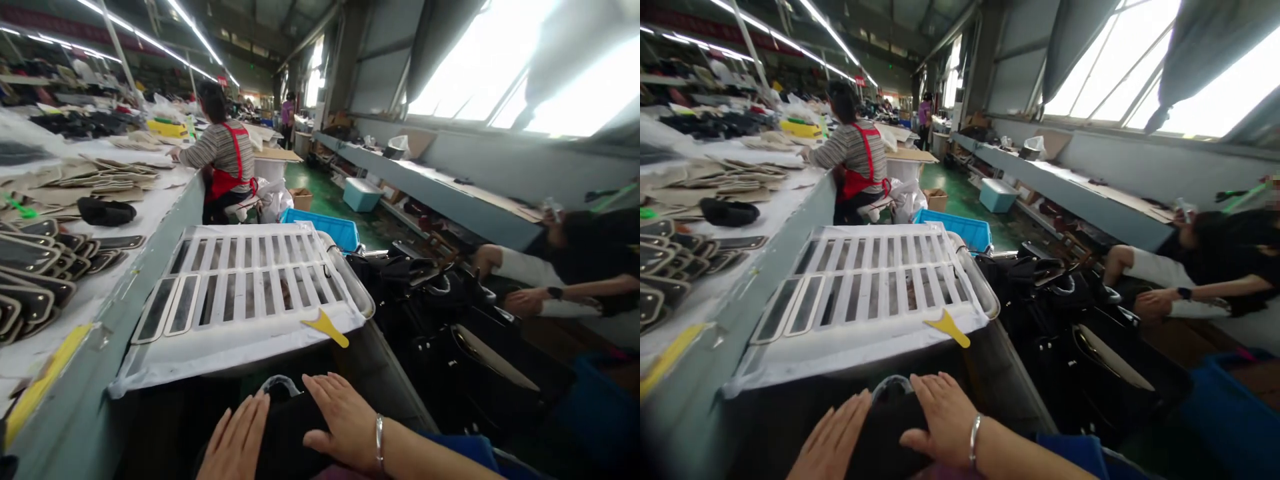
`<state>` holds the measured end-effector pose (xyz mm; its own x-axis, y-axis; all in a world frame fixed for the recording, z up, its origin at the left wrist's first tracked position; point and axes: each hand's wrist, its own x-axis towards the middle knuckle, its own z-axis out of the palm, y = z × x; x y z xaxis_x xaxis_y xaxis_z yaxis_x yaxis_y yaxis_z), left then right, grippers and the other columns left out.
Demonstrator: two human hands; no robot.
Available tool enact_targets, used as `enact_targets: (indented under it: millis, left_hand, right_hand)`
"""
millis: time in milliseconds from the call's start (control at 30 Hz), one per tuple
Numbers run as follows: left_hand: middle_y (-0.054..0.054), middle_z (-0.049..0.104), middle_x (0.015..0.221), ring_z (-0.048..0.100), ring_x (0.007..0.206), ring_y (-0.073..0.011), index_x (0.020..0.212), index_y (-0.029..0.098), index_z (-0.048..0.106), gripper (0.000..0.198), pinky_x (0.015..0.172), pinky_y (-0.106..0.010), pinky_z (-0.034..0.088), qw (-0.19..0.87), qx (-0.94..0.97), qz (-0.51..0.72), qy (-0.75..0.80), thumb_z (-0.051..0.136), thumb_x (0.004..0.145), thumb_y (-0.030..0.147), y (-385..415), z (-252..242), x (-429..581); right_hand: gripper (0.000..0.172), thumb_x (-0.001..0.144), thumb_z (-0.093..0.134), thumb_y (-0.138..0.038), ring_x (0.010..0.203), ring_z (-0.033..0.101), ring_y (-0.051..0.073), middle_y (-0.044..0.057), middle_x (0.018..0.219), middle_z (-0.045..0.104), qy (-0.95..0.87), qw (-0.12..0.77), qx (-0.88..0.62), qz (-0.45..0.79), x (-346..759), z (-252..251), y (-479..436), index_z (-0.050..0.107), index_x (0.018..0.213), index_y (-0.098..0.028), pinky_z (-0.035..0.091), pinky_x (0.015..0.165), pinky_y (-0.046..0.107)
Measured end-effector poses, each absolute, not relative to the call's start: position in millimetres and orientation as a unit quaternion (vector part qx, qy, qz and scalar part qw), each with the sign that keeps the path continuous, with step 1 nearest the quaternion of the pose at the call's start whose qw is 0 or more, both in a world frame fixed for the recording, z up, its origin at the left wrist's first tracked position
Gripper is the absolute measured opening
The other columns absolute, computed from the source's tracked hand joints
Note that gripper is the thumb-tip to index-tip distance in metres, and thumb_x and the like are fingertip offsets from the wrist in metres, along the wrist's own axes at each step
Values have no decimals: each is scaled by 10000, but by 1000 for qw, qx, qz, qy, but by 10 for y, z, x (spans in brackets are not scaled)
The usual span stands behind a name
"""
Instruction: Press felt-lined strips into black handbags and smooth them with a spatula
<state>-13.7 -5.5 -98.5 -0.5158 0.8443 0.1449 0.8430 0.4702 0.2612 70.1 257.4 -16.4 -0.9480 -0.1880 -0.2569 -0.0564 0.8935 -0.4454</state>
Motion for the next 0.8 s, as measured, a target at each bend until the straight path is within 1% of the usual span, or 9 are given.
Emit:
enact_targets:
  millis: [133,233,300,400,467,567,667,733,800]
  left_hand:
    - [-100,281,1455,371,1271,-346,1439,217,167,861,1028,-529,288,38,495,108,862,578,739,505,367,-900,1]
    - [-121,280,1457,329,1289,-363,1420,171,252,949,1062,-555,210,73,468,94,876,614,654,597,402,-774,55]
    - [-130,303,1449,339,1286,-356,1427,159,224,1008,1064,-549,220,95,472,87,872,638,623,604,356,-663,51]
    - [-141,323,1440,366,1280,-321,1450,159,46,1050,1042,-501,292,72,500,103,857,614,677,586,270,-505,2]
    - [-151,306,1448,335,1302,-306,1444,150,-46,996,1038,-479,300,6,485,123,866,550,757,558,245,-437,-37]
    - [-145,280,1463,266,1332,-314,1447,144,-14,966,1077,-484,217,-72,463,123,875,515,773,588,278,-439,-63]
    - [-92,313,1455,283,1325,-310,1448,205,107,922,1096,-495,144,-28,509,73,857,492,745,661,350,-533,-25]
    - [-81,295,1461,270,1328,-322,1434,213,186,886,1089,-531,124,31,513,33,857,481,737,675,411,-588,30]
    - [-102,228,1478,218,1344,-347,1426,177,213,929,1078,-574,104,72,497,6,864,512,702,678,509,-617,104]
  right_hand:
    - [834,776,436,-672,1330,249,292,121,1431,353,964,109,-47,-238,744,-304,2480,294,1411,-150,91,1113,500]
    - [863,737,482,-692,1351,198,294,124,1444,328,938,85,-32,-333,718,-340,2502,333,1396,-154,25,1113,494]
    - [800,791,361,-708,1314,303,273,136,1401,397,879,98,10,-466,658,-314,2664,389,1367,-154,150,1098,481]
    - [791,877,-20,-615,1193,479,249,171,1327,479,801,86,102,-584,541,-236,3021,365,1376,-138,373,964,486]
    - [818,872,-107,-574,1207,462,256,194,1346,446,806,31,148,-573,495,-198,3172,308,1399,-106,362,968,501]
    - [766,865,176,-662,1330,269,254,141,1439,326,824,-34,155,-544,509,-226,3086,323,1398,-131,163,1102,442]
    - [750,783,471,-640,1363,151,284,104,1461,297,883,-36,90,-459,560,-352,2793,389,1368,-178,-5,1120,441]
    - [744,763,529,-606,1369,119,290,111,1466,283,890,4,77,-449,566,-447,2690,399,1361,-183,-60,1106,460]
    - [737,771,508,-613,1364,152,284,131,1457,294,843,67,108,-523,548,-525,2739,406,1351,-171,-1,1109,463]
